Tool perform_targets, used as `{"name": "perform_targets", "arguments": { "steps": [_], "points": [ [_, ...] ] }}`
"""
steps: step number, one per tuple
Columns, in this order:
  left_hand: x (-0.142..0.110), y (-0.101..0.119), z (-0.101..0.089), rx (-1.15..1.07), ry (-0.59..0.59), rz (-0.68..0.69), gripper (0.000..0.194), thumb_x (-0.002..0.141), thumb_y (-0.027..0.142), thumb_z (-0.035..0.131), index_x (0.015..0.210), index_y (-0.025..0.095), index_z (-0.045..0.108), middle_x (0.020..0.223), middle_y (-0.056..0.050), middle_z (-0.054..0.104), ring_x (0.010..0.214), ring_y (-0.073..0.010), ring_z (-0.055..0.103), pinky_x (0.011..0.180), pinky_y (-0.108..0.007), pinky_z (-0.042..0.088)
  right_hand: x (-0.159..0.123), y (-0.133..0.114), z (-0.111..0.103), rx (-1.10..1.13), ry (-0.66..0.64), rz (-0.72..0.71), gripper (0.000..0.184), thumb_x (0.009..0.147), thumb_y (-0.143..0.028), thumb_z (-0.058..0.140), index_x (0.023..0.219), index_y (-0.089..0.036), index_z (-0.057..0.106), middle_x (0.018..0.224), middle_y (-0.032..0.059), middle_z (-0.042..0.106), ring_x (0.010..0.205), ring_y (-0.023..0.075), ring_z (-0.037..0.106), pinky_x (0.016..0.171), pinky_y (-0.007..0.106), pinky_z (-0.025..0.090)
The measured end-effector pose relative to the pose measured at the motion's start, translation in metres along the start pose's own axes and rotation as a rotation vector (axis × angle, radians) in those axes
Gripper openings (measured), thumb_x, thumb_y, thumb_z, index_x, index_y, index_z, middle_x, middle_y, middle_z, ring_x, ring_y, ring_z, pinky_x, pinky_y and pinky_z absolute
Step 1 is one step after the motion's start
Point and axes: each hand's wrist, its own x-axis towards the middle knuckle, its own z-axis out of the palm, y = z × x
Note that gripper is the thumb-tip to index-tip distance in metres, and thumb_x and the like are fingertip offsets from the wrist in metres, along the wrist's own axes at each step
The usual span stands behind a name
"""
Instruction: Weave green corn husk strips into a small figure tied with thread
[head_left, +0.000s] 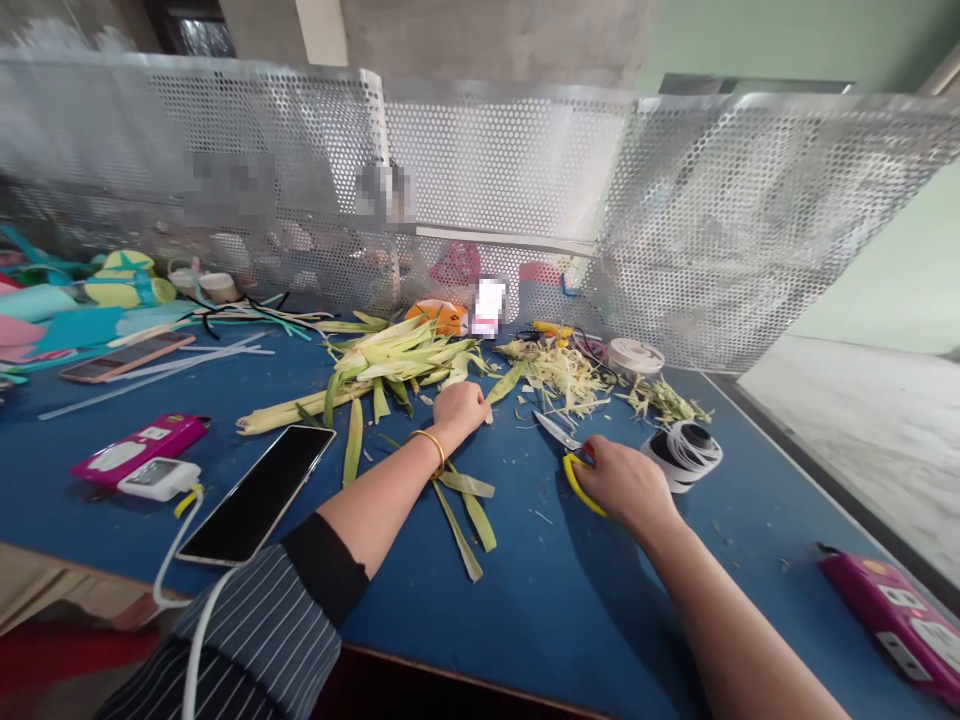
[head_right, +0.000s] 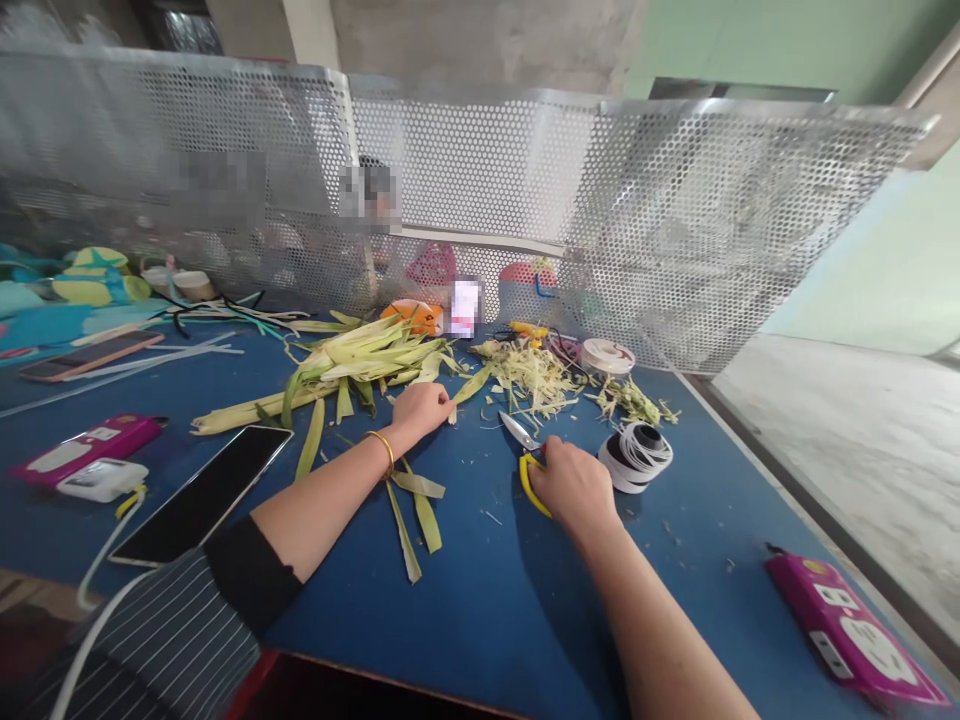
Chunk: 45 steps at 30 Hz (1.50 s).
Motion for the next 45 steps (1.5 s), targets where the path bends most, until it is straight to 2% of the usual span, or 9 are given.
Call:
{"name": "perform_targets", "arguments": {
  "steps": [4,11,16,20,24,30,35,38,45],
  "points": [
    [0.002,-0.007,-0.006,-0.125,-0.049,-0.035,0.022,0.079,0.026,0.055,0.068,0.019,0.073,0.063,-0.004,0.070,0.062,-0.0165,0.063,0.059,-0.024,0.041,0.004,0.004,0.003,-0.005,0.015,0.022,0.030,0.090,-0.034,0.045,0.106,-0.016,0.063,0.097,0.0145,0.071,0.090,0.0298,0.069,0.062,0.032,0.040],
    [0.000,-0.008,-0.010,-0.250,-0.056,-0.073,0.018,0.075,0.028,0.061,0.062,0.019,0.070,0.059,-0.005,0.066,0.065,-0.0184,0.064,0.062,-0.025,0.042,0.004,0.001,0.004,0.096,0.205,-0.073,0.031,0.092,-0.037,0.050,0.107,-0.016,0.067,0.104,0.0132,0.068,0.093,0.0255,0.066,0.069,0.031,0.043],
    [0.004,-0.011,-0.004,-0.363,-0.095,-0.124,0.025,0.079,0.035,0.060,0.060,0.019,0.065,0.059,-0.005,0.066,0.057,-0.0173,0.061,0.058,-0.026,0.043,0.024,-0.046,0.001,0.479,0.201,-0.221,0.026,0.091,-0.036,0.053,0.106,-0.020,0.066,0.096,0.0039,0.073,0.090,0.0174,0.067,0.076,0.025,0.044],
    [0.006,-0.014,0.002,-0.486,-0.127,-0.178,0.025,0.082,0.034,0.058,0.064,0.018,0.064,0.067,-0.005,0.069,0.055,-0.0156,0.062,0.052,-0.024,0.044,0.056,-0.093,0.002,0.462,0.102,-0.136,0.029,0.085,-0.041,0.058,0.100,-0.018,0.067,0.092,0.0079,0.074,0.089,0.0224,0.068,0.068,0.027,0.043],
    [0.005,-0.014,0.004,-0.629,-0.134,-0.234,0.029,0.082,0.041,0.062,0.067,0.016,0.064,0.075,-0.006,0.071,0.054,-0.0142,0.063,0.047,-0.022,0.044,0.073,-0.116,0.005,0.444,0.122,-0.093,0.020,0.087,-0.024,0.050,0.084,-0.015,0.068,0.089,0.0134,0.073,0.087,0.0237,0.067,0.066,0.028,0.040],
    [-0.002,-0.003,0.004,-0.889,-0.086,-0.324,0.022,0.077,0.033,0.070,0.069,0.014,0.062,0.066,-0.005,0.065,0.059,-0.0149,0.063,0.048,-0.022,0.047,0.051,-0.110,0.008,0.476,0.258,-0.155,0.018,0.089,-0.021,0.045,0.093,-0.017,0.063,0.093,0.0102,0.070,0.082,0.0198,0.064,0.067,0.027,0.038],
    [-0.010,0.015,-0.010,-1.164,-0.134,-0.336,0.022,0.085,0.028,0.062,0.069,0.014,0.059,0.067,-0.005,0.067,0.058,-0.0129,0.064,0.055,-0.023,0.052,0.041,-0.094,0.013,1.170,0.264,-0.106,0.018,0.081,-0.036,0.054,0.073,-0.020,0.056,0.062,0.0012,0.060,0.057,0.0172,0.058,0.059,0.028,0.042],
    [-0.015,0.023,-0.019,-1.259,-0.149,-0.319,0.022,0.087,0.030,0.060,0.072,0.014,0.063,0.073,-0.007,0.070,0.060,-0.0140,0.066,0.056,-0.025,0.053,0.035,-0.083,0.015,1.317,0.232,-0.074,0.027,0.081,-0.047,0.052,0.075,-0.021,0.054,0.060,-0.0010,0.058,0.049,0.0153,0.055,0.053,0.029,0.045],
    [-0.024,0.029,-0.019,-1.198,-0.053,-0.240,0.011,0.074,0.014,0.064,0.063,0.015,0.064,0.063,-0.001,0.064,0.055,-0.0106,0.059,0.050,-0.020,0.046,0.017,-0.068,0.011,1.446,0.169,-0.163,0.040,0.074,-0.058,0.067,0.080,-0.019,0.061,0.071,0.0015,0.065,0.068,0.0176,0.061,0.064,0.029,0.048]
  ]
}}
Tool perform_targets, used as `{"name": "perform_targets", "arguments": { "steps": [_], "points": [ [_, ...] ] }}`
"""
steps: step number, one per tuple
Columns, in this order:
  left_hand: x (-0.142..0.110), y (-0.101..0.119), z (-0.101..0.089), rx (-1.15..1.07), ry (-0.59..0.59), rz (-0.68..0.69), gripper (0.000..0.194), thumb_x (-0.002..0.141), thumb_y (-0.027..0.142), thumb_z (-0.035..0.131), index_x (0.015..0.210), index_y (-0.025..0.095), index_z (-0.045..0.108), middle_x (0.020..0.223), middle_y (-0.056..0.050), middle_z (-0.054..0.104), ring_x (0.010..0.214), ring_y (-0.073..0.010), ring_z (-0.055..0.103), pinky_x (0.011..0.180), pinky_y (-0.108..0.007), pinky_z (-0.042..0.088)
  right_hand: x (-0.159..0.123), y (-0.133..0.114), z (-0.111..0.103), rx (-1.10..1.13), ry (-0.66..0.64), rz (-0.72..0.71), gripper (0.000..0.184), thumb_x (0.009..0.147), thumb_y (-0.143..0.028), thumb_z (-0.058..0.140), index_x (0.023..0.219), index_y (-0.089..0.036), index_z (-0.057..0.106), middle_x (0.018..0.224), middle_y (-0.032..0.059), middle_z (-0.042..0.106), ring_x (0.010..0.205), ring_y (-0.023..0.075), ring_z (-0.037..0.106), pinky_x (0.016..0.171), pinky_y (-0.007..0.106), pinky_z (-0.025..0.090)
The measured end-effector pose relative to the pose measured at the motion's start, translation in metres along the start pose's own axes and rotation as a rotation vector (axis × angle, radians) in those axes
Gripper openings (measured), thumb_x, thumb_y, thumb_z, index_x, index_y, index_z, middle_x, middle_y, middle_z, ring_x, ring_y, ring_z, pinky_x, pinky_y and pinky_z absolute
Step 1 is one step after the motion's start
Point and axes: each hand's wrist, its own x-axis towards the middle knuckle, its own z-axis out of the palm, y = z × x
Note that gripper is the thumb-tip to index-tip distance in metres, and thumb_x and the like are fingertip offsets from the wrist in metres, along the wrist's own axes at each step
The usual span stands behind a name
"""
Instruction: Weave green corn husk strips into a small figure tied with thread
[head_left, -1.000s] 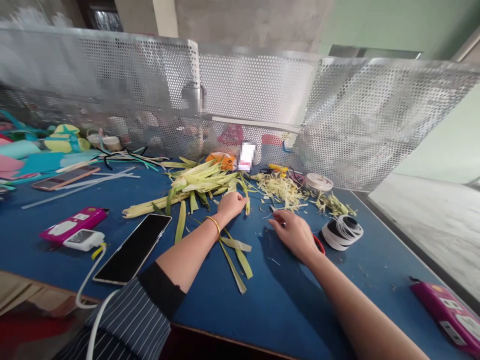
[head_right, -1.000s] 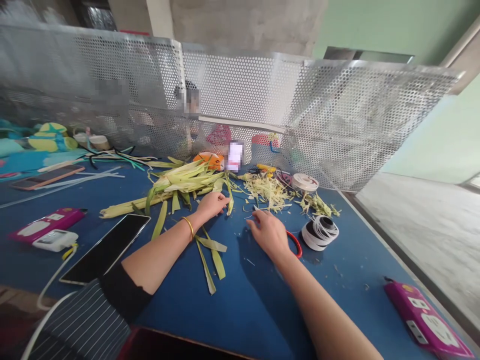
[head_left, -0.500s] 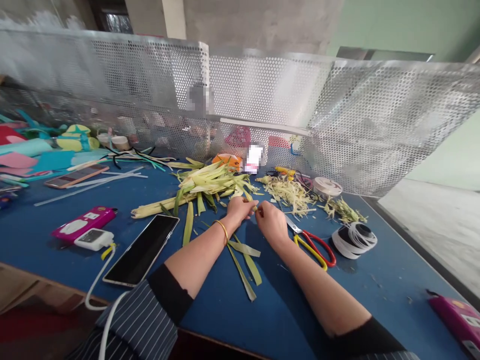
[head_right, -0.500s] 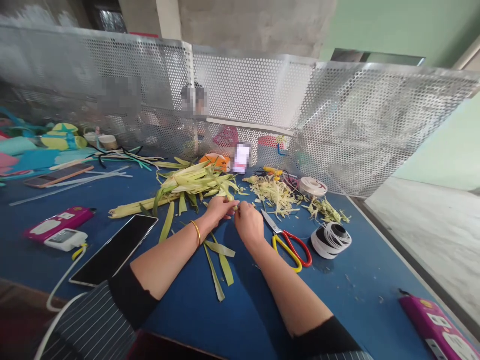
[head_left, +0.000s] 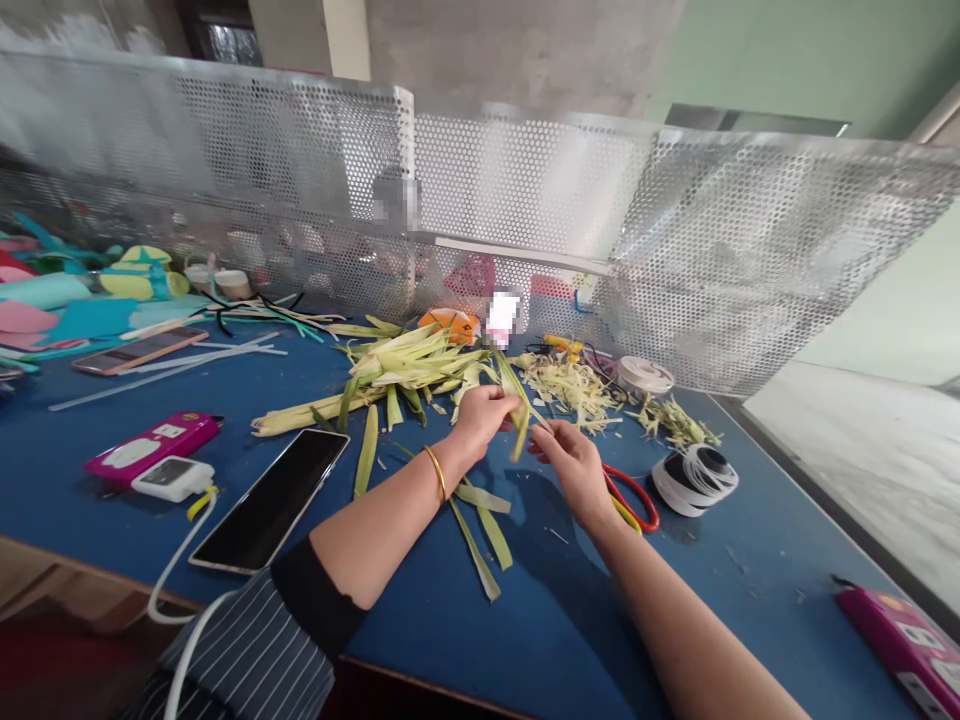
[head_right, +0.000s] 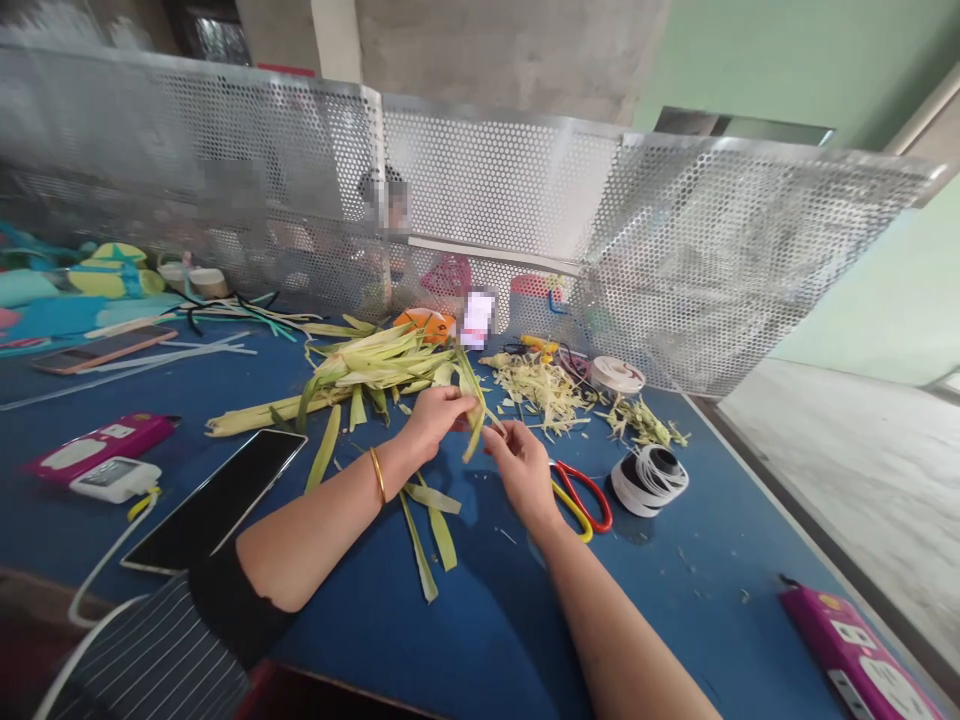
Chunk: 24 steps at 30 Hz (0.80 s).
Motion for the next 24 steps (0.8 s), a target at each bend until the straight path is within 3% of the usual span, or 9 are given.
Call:
{"name": "perform_targets", "arguments": {
  "steps": [3,6,9,14,17,21,24],
  "points": [
    [-0.006,-0.003,0.004,0.161,-0.114,0.075,0.010,0.070,0.013,0.066,0.060,0.015,0.066,0.058,0.001,0.061,0.053,-0.0098,0.054,0.050,-0.020,0.044,0.005,-0.002,-0.005,-0.029,0.029,-0.004,0.047,0.068,-0.057,0.073,0.091,-0.017,0.063,0.080,0.0046,0.069,0.070,0.0175,0.059,0.060,0.027,0.045],
    [-0.011,-0.006,0.009,0.338,-0.173,0.163,0.006,0.069,0.016,0.068,0.063,0.016,0.066,0.059,0.002,0.061,0.054,-0.0099,0.053,0.049,-0.020,0.041,0.011,-0.001,-0.010,0.023,0.101,0.037,0.039,0.068,-0.053,0.073,0.079,-0.017,0.063,0.066,0.0008,0.063,0.059,0.0141,0.052,0.053,0.026,0.039],
    [-0.015,-0.006,0.012,0.302,-0.182,0.144,0.009,0.073,0.021,0.067,0.066,0.016,0.066,0.062,0.001,0.063,0.055,-0.0105,0.054,0.050,-0.021,0.044,0.014,-0.002,-0.015,0.117,0.116,0.059,0.030,0.067,-0.046,0.071,0.067,-0.018,0.062,0.054,-0.0028,0.055,0.051,0.0111,0.045,0.051,0.025,0.036],
    [-0.017,-0.001,0.014,0.115,-0.206,0.009,0.011,0.075,0.019,0.065,0.064,0.015,0.063,0.059,0.001,0.060,0.052,-0.0097,0.053,0.053,-0.022,0.047,0.015,-0.006,-0.020,0.245,0.062,0.073,0.024,0.067,-0.040,0.069,0.063,-0.017,0.063,0.054,-0.0024,0.056,0.051,0.0099,0.045,0.052,0.024,0.035],
    [-0.018,0.001,0.014,0.153,-0.177,0.048,0.012,0.075,0.019,0.065,0.064,0.015,0.063,0.060,0.001,0.059,0.053,-0.0102,0.053,0.052,-0.022,0.047,0.016,-0.007,-0.022,0.250,0.055,0.103,0.027,0.068,-0.043,0.069,0.066,-0.017,0.064,0.057,-0.0012,0.058,0.052,0.0105,0.048,0.052,0.024,0.036],
    [-0.014,0.000,0.010,0.301,-0.136,0.176,0.012,0.075,0.022,0.062,0.064,0.016,0.063,0.058,0.002,0.056,0.051,-0.0101,0.051,0.051,-0.023,0.045,0.022,-0.004,-0.030,0.165,0.187,0.124,0.030,0.072,-0.046,0.061,0.078,-0.017,0.065,0.062,-0.0002,0.058,0.052,0.0123,0.050,0.055,0.027,0.041],
    [-0.011,-0.002,0.007,0.479,-0.110,0.277,0.013,0.074,0.025,0.063,0.063,0.018,0.063,0.056,0.003,0.058,0.052,-0.0112,0.053,0.053,-0.023,0.043,0.025,-0.004,-0.039,-0.066,0.397,0.023,0.036,0.074,-0.043,0.057,0.097,-0.016,0.065,0.084,0.0069,0.066,0.073,0.0197,0.061,0.070,0.034,0.047]
  ]
}}
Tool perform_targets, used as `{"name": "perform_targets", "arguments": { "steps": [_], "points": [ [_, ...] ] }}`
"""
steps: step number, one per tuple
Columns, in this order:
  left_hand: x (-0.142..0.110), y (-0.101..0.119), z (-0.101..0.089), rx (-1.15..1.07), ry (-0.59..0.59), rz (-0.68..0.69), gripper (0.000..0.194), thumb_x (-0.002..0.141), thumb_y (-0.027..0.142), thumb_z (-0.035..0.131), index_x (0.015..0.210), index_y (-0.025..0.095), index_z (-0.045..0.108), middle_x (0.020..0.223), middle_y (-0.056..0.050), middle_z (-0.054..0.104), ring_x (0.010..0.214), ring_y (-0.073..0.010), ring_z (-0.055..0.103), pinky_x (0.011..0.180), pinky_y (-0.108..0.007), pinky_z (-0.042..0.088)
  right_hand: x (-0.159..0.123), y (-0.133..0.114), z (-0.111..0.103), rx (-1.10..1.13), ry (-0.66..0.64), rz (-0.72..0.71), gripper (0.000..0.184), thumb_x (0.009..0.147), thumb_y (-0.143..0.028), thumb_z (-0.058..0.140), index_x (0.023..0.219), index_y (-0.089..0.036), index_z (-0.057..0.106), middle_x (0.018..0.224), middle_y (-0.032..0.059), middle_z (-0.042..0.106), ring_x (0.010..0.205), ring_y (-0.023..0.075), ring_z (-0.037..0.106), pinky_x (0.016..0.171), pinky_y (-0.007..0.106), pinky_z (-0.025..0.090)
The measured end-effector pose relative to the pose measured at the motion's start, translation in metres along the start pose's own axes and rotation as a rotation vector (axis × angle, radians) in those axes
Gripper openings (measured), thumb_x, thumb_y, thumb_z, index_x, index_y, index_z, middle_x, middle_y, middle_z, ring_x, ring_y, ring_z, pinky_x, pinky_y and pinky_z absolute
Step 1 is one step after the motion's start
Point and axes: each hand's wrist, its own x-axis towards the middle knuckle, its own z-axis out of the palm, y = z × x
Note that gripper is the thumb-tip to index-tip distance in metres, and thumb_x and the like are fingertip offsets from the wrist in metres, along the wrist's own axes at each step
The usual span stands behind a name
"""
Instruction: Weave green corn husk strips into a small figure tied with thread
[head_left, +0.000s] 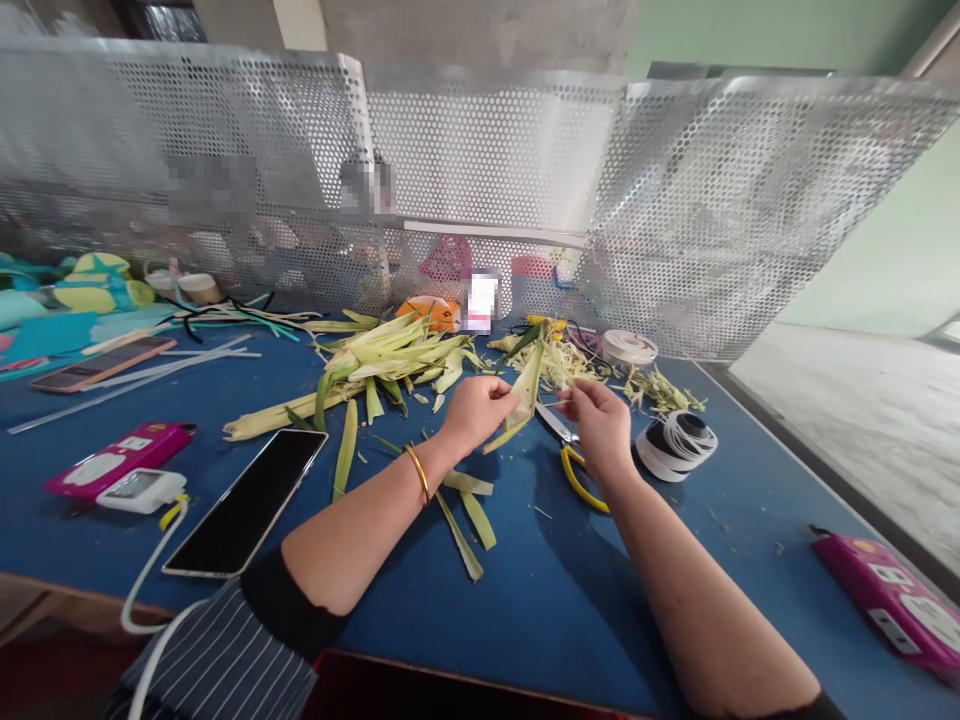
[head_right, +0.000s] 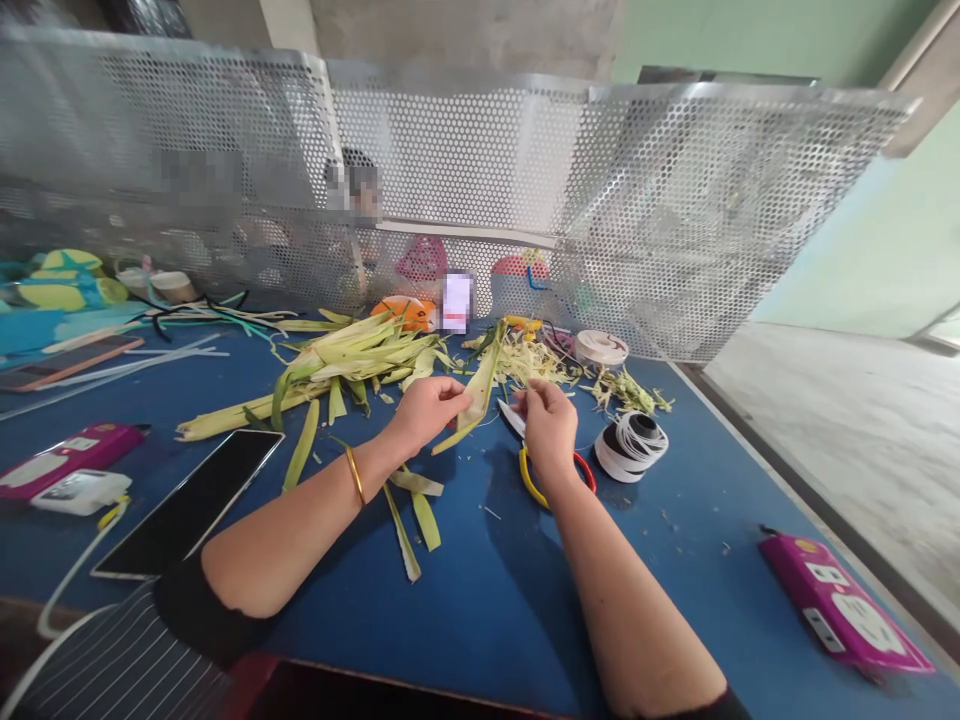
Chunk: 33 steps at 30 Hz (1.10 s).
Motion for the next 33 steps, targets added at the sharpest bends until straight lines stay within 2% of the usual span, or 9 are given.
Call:
{"name": "perform_targets", "arguments": {
  "steps": [2,4,6,8,10,13,21,27,33],
  "points": [
    [-0.001,-0.001,0.000,0.095,0.018,0.037,0.014,0.074,0.025,0.062,0.062,0.018,0.062,0.056,0.002,0.060,0.054,-0.0122,0.056,0.055,-0.023,0.043,0.000,-0.002,-0.004,-0.201,0.148,-0.179,0.042,0.073,-0.042,0.060,0.106,-0.017,0.063,0.105,0.0120,0.066,0.095,0.0256,0.060,0.082,0.038,0.045],
    [-0.002,-0.001,0.002,0.114,0.041,0.050,0.014,0.075,0.026,0.061,0.063,0.019,0.063,0.058,0.002,0.062,0.055,-0.0124,0.057,0.056,-0.023,0.042,-0.004,-0.005,-0.004,-0.308,0.136,-0.288,0.035,0.075,-0.046,0.061,0.097,-0.018,0.066,0.103,0.0106,0.066,0.096,0.0265,0.059,0.081,0.038,0.043],
    [-0.005,0.000,0.004,0.079,0.048,0.040,0.014,0.076,0.026,0.060,0.065,0.018,0.064,0.059,0.002,0.062,0.053,-0.0116,0.056,0.054,-0.023,0.042,-0.010,-0.006,0.000,-0.240,-0.048,-0.235,0.034,0.077,-0.052,0.061,0.079,-0.019,0.067,0.081,0.0056,0.066,0.078,0.0222,0.058,0.071,0.033,0.042],
    [-0.007,0.002,0.007,-0.007,0.032,0.008,0.013,0.076,0.024,0.061,0.064,0.018,0.063,0.058,0.003,0.060,0.051,-0.0109,0.053,0.051,-0.023,0.042,-0.016,-0.004,0.007,-0.088,-0.226,-0.110,0.037,0.073,-0.055,0.065,0.067,-0.019,0.064,0.063,0.0006,0.059,0.062,0.0164,0.051,0.060,0.029,0.038],
    [-0.008,0.005,0.009,-0.156,-0.014,-0.059,0.013,0.075,0.023,0.062,0.063,0.017,0.063,0.059,0.003,0.059,0.053,-0.0109,0.053,0.050,-0.022,0.044,-0.017,0.000,0.012,0.053,-0.298,-0.025,0.036,0.067,-0.053,0.071,0.061,-0.019,0.060,0.056,-0.0021,0.053,0.056,0.0131,0.044,0.055,0.027,0.034],
    [-0.010,0.010,0.009,-0.370,-0.074,-0.187,0.010,0.074,0.020,0.066,0.066,0.015,0.065,0.063,0.002,0.059,0.056,-0.0108,0.054,0.051,-0.023,0.047,-0.015,0.005,0.015,0.179,-0.307,0.051,0.034,0.064,-0.048,0.074,0.058,-0.019,0.058,0.054,-0.0037,0.049,0.054,0.0112,0.039,0.055,0.027,0.031],
    [-0.011,0.014,0.006,-0.586,-0.125,-0.363,0.008,0.074,0.013,0.070,0.069,0.014,0.064,0.063,0.001,0.059,0.056,-0.0103,0.055,0.053,-0.024,0.047,-0.016,0.003,0.012,0.213,-0.358,0.079,0.028,0.063,-0.044,0.075,0.064,-0.018,0.062,0.058,-0.0033,0.054,0.055,0.0107,0.039,0.055,0.027,0.029],
    [-0.010,0.010,0.009,-0.565,-0.145,-0.366,0.019,0.069,0.023,0.078,0.066,0.015,0.061,0.062,0.002,0.057,0.059,-0.0107,0.054,0.055,-0.025,0.044,-0.017,0.004,0.013,0.188,-0.367,0.058,0.030,0.065,-0.044,0.075,0.059,-0.019,0.061,0.055,-0.0040,0.050,0.054,0.0104,0.037,0.055,0.027,0.028],
    [-0.008,0.006,0.007,-0.617,-0.280,-0.349,0.026,0.064,0.034,0.082,0.070,0.015,0.066,0.066,0.001,0.060,0.060,-0.0105,0.053,0.059,-0.026,0.042,-0.016,0.002,0.010,0.342,-0.480,0.172,0.021,0.061,-0.037,0.076,0.066,-0.019,0.066,0.062,-0.0008,0.060,0.061,0.0142,0.049,0.063,0.030,0.038]
  ]
}}
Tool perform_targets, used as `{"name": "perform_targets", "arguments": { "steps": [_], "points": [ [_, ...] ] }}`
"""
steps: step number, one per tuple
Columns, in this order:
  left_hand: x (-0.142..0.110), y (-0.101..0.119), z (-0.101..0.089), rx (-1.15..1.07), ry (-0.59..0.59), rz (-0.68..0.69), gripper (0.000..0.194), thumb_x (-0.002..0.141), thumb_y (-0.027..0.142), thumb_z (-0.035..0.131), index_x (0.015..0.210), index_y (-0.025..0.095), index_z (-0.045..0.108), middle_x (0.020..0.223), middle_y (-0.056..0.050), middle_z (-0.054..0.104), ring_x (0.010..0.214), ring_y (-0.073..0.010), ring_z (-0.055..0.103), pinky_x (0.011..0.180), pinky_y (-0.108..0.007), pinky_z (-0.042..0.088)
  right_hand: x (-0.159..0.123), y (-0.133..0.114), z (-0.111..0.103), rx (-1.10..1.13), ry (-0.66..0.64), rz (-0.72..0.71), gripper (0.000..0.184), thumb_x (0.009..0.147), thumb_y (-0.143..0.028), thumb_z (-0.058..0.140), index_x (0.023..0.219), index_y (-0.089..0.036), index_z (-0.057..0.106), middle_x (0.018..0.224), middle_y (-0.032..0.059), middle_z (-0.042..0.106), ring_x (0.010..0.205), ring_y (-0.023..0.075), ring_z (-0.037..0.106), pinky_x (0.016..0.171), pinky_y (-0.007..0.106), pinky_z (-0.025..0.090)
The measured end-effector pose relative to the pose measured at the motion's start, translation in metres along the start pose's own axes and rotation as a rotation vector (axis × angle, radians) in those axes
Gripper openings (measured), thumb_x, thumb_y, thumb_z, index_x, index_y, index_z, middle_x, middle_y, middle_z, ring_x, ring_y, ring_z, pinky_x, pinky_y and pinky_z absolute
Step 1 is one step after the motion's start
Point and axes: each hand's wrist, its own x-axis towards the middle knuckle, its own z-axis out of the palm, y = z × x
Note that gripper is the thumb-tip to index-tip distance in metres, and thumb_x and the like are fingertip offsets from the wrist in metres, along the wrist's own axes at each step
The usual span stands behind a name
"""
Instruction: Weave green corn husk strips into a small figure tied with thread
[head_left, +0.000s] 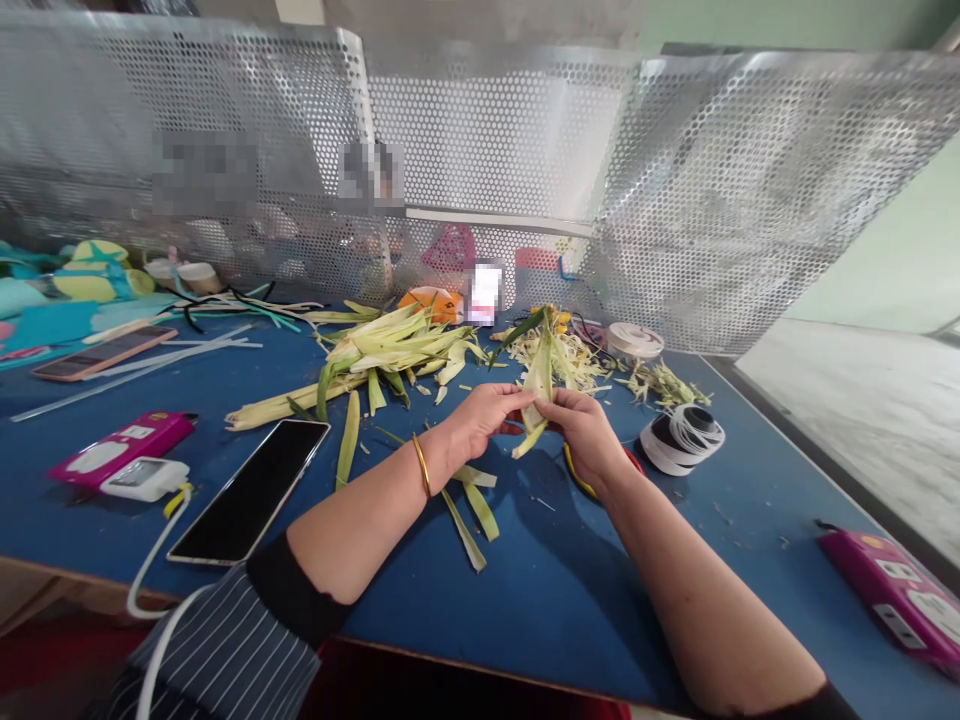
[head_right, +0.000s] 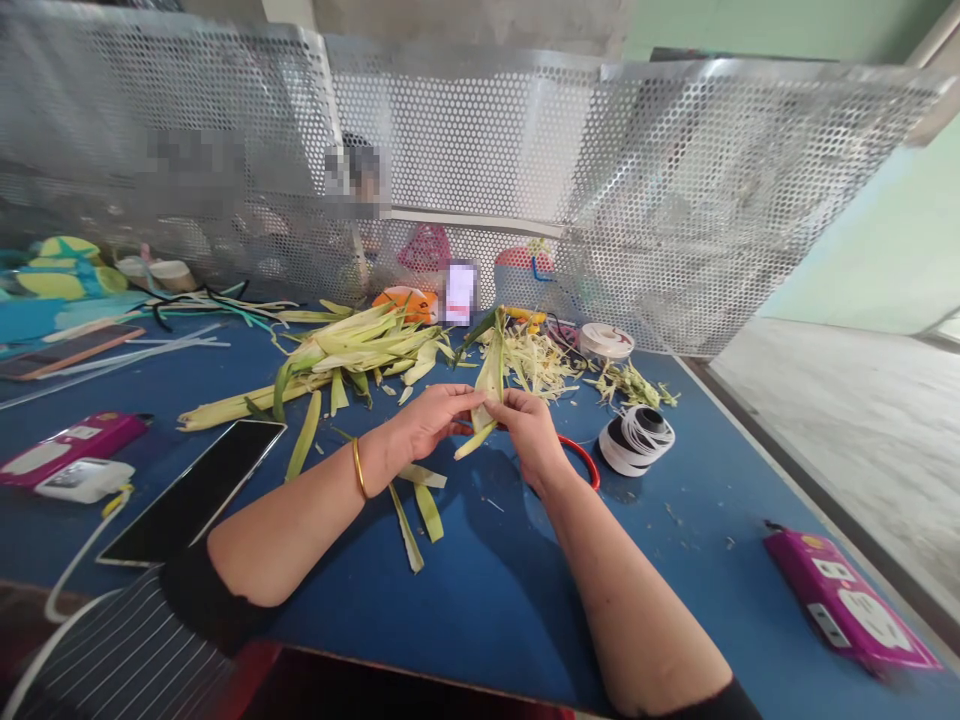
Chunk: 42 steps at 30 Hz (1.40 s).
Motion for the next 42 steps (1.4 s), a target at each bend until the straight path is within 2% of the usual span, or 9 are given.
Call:
{"name": "perform_targets", "arguments": {
  "steps": [8,13,18,21,25,28,32,35,42],
  "points": [
    [0.003,-0.006,-0.002,-0.090,-0.089,-0.021,0.037,0.057,0.041,0.086,0.073,0.013,0.068,0.065,-0.001,0.061,0.059,-0.0102,0.055,0.060,-0.025,0.041,0.000,-0.001,-0.002,0.154,-0.076,0.102,0.022,0.060,-0.036,0.079,0.065,-0.018,0.067,0.062,0.0001,0.062,0.060,0.0135,0.052,0.062,0.028,0.039],
    [0.007,-0.007,-0.004,-0.160,-0.141,-0.065,0.029,0.068,0.036,0.082,0.078,0.012,0.069,0.069,-0.003,0.065,0.062,-0.0108,0.058,0.062,-0.024,0.045,0.002,-0.003,-0.003,0.214,-0.100,0.140,0.025,0.058,-0.035,0.082,0.068,-0.017,0.069,0.063,0.0004,0.065,0.061,0.0128,0.054,0.061,0.027,0.042],
    [0.007,-0.003,-0.002,-0.297,-0.099,-0.154,0.011,0.082,0.024,0.071,0.082,0.013,0.069,0.073,-0.003,0.066,0.063,-0.0097,0.060,0.061,-0.021,0.048,0.004,-0.006,-0.007,0.228,-0.106,0.149,0.025,0.059,-0.035,0.083,0.072,-0.018,0.069,0.069,-0.0007,0.066,0.062,0.0109,0.054,0.060,0.024,0.042],
    [0.005,-0.001,0.000,-0.348,-0.083,-0.116,0.009,0.085,0.021,0.066,0.081,0.013,0.067,0.075,-0.003,0.066,0.065,-0.0101,0.061,0.063,-0.022,0.049,0.005,-0.005,-0.009,0.195,-0.120,0.119,0.026,0.061,-0.037,0.081,0.072,-0.018,0.066,0.070,-0.0004,0.066,0.065,0.0121,0.056,0.062,0.025,0.043],
    [0.005,0.001,-0.002,-0.313,-0.055,-0.040,0.017,0.084,0.023,0.065,0.070,0.015,0.059,0.065,0.001,0.057,0.054,-0.0081,0.053,0.051,-0.021,0.040,0.005,-0.004,-0.010,0.236,-0.119,0.137,0.024,0.064,-0.036,0.080,0.072,-0.019,0.065,0.072,-0.0008,0.065,0.065,0.0123,0.057,0.066,0.026,0.046],
    [0.005,0.001,-0.005,-0.178,0.008,0.050,0.023,0.080,0.028,0.067,0.065,0.016,0.054,0.060,0.003,0.052,0.048,-0.0071,0.046,0.047,-0.022,0.033,0.005,-0.004,-0.008,0.336,-0.093,0.144,0.021,0.065,-0.034,0.079,0.074,-0.020,0.066,0.078,0.0002,0.068,0.071,0.0142,0.061,0.073,0.028,0.050],
    [0.007,0.003,-0.007,-0.073,0.128,0.162,0.023,0.077,0.030,0.067,0.066,0.018,0.051,0.059,0.004,0.049,0.052,-0.0078,0.045,0.054,-0.022,0.039,0.004,-0.007,-0.007,0.451,-0.061,0.095,0.017,0.071,-0.036,0.074,0.074,-0.022,0.064,0.077,0.0009,0.067,0.080,0.0179,0.066,0.082,0.034,0.054],
    [0.010,0.007,-0.015,-0.029,0.245,0.231,0.022,0.076,0.027,0.065,0.064,0.018,0.049,0.058,0.005,0.046,0.053,-0.0078,0.043,0.057,-0.022,0.042,0.004,-0.014,-0.012,0.526,-0.019,0.031,0.018,0.076,-0.034,0.072,0.070,-0.023,0.059,0.069,-0.0015,0.061,0.073,0.0153,0.064,0.082,0.033,0.055],
    [0.020,0.016,-0.048,-0.004,0.412,0.143,0.019,0.074,0.021,0.064,0.060,0.018,0.050,0.056,0.003,0.051,0.050,-0.0075,0.047,0.051,-0.020,0.039,0.008,-0.040,-0.042,0.590,0.149,-0.095,0.011,0.083,-0.024,0.061,0.072,-0.022,0.061,0.079,0.0011,0.067,0.080,0.0150,0.068,0.080,0.032,0.057]
  ]
}}
